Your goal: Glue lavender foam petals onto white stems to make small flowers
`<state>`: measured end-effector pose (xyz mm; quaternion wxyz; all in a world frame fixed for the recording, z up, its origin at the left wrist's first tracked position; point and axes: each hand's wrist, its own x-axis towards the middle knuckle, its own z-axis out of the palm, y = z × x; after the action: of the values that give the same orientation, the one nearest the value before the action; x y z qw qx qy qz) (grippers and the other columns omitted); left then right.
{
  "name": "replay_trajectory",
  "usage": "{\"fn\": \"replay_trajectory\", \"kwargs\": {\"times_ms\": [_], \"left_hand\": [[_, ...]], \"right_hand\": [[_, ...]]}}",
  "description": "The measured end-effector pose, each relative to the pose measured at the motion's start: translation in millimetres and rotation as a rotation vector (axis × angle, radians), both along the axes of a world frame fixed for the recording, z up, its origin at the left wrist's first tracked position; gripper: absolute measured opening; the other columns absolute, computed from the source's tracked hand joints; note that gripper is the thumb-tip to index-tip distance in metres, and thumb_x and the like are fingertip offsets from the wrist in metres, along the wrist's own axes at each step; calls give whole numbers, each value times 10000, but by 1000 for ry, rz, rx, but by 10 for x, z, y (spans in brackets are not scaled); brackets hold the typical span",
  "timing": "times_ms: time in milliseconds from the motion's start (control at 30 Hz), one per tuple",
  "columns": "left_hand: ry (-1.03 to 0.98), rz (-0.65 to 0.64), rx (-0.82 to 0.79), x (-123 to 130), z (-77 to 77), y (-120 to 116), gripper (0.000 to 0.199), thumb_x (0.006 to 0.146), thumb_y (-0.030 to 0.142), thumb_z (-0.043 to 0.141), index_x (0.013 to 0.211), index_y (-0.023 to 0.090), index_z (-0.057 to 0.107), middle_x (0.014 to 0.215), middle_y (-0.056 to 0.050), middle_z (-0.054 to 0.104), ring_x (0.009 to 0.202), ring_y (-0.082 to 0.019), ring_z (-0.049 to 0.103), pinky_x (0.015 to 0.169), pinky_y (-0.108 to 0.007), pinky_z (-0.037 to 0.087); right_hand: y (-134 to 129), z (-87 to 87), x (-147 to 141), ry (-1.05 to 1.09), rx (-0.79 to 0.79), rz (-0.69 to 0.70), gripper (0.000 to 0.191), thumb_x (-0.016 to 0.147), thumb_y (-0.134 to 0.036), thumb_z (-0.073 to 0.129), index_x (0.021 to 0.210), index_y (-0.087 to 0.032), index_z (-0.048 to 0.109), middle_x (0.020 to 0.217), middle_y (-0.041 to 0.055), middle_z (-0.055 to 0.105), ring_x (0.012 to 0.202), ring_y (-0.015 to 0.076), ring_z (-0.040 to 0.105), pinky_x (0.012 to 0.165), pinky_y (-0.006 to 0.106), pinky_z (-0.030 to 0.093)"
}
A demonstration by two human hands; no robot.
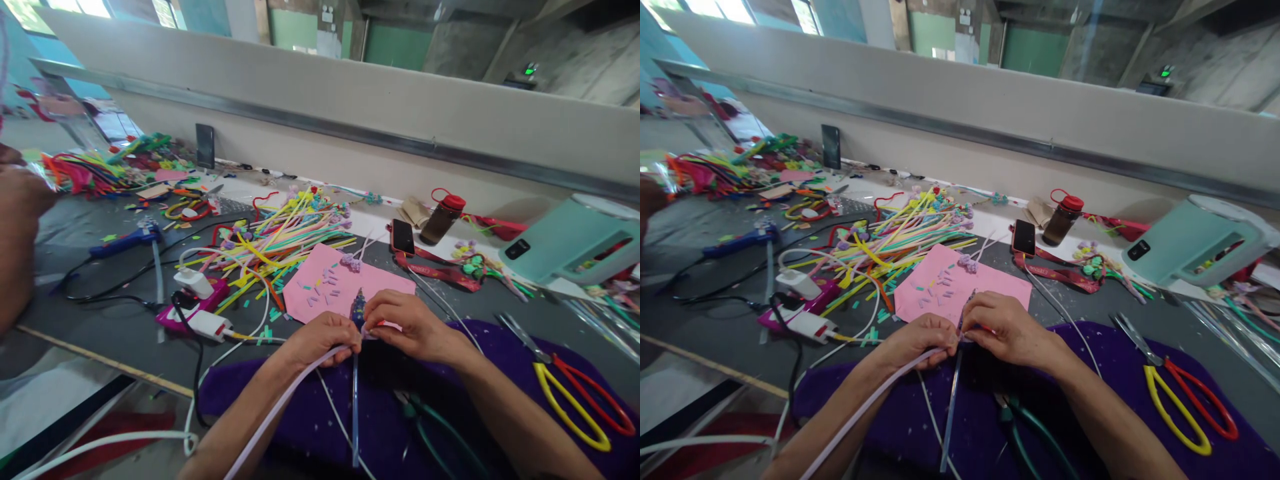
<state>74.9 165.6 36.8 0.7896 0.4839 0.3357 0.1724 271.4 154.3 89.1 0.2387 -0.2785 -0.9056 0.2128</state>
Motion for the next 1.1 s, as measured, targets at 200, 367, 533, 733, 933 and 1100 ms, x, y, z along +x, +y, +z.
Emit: {"fn": "replay_trajectory", "kwargs": {"times_ms": [200, 367, 533, 733, 933, 1100], "left_hand": [[13, 0, 0, 3, 12, -7, 135, 650, 209, 523, 589, 116, 600, 374, 44, 471, 271, -37, 325, 294, -162, 175], [21, 8, 14, 7, 27, -11, 136, 646, 217, 525, 589, 119, 600, 373, 45, 471, 277, -40, 326, 306, -169, 177], [40, 14, 10, 11, 54, -15, 129, 634, 232, 544, 597, 122, 598, 377, 50, 468, 281, -38, 320, 316, -172, 186], [-2, 48, 22, 12, 78, -29, 126, 644, 227, 542, 611, 120, 599, 393, 50, 470, 290, -31, 310, 324, -170, 178], [-3, 52, 22, 6, 68, -24, 126, 643, 233, 550, 633, 119, 603, 406, 51, 468, 298, -32, 311, 330, -169, 184], [-25, 70, 15, 6, 52, -19, 120, 652, 226, 545, 642, 123, 604, 404, 53, 465, 297, -31, 308, 330, -166, 182]], "right_hand": [[1, -10, -13, -17, -28, -5, 86, 850, -184, 512, 855, -169, 596, 931, 69, 598, 857, 158, 552, 768, 295, 440], [9, -28, -20, -1, -59, -16, 97, 857, -180, 499, 842, -165, 593, 925, 64, 597, 848, 150, 555, 767, 285, 439], [25, -52, -18, 27, -101, -27, 119, 868, -200, 483, 821, -160, 585, 916, 63, 597, 833, 148, 555, 762, 283, 439], [46, -76, -10, 98, -216, -45, 134, 873, -220, 483, 809, -154, 580, 923, 62, 589, 833, 143, 555, 768, 278, 435], [61, -98, -4, 122, -233, -50, 131, 871, -221, 488, 815, -153, 586, 922, 61, 587, 843, 144, 551, 770, 281, 433], [67, -100, -7, 168, -234, -51, 128, 861, -232, 505, 804, -162, 596, 899, 58, 590, 848, 154, 557, 780, 294, 438]]}}
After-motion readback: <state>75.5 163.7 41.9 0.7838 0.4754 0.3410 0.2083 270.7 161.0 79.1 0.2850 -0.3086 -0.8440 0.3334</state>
